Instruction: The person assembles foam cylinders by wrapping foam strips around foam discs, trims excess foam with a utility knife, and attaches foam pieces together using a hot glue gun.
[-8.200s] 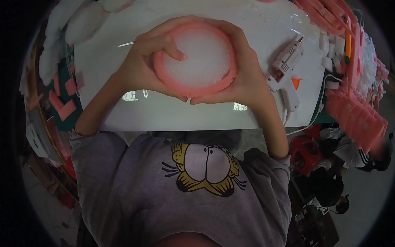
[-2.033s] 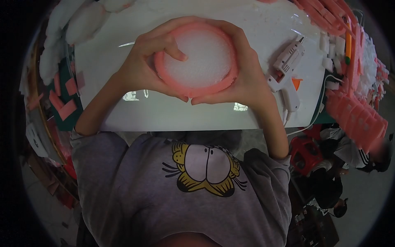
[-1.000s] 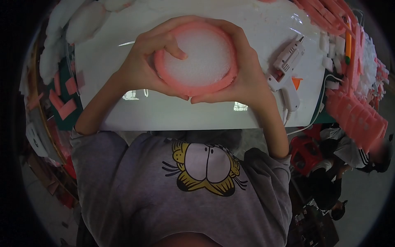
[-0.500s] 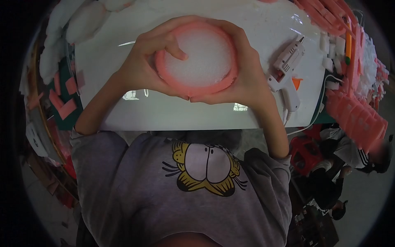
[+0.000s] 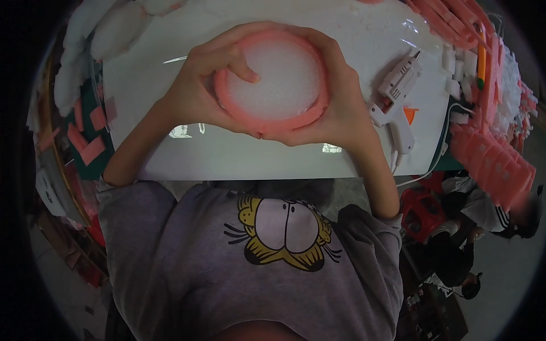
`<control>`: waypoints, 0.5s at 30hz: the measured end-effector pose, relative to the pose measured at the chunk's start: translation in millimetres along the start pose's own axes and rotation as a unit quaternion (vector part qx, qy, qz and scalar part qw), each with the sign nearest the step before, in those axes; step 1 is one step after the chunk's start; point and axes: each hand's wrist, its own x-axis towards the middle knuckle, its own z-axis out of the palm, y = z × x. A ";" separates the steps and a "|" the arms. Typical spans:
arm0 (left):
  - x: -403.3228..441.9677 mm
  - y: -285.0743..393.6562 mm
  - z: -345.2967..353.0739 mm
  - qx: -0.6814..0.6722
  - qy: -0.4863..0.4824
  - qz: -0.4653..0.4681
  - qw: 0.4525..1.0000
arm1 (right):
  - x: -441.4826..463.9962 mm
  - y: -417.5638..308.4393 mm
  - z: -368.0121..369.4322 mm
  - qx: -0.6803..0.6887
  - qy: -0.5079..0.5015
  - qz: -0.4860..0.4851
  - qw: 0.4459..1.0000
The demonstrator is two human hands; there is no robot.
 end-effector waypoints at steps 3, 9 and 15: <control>0.4 0.4 -0.3 -0.005 0.000 -0.002 1.000 | 0.0 0.1 -0.1 -0.002 0.000 -0.001 1.000; 1.0 -0.5 -0.9 -0.011 -0.001 0.009 1.000 | 0.0 1.9 0.0 0.005 -0.002 -0.001 1.000; 1.6 -0.2 -0.8 -0.016 -0.001 0.005 1.000 | -0.4 2.7 -0.8 0.006 -0.005 0.003 1.000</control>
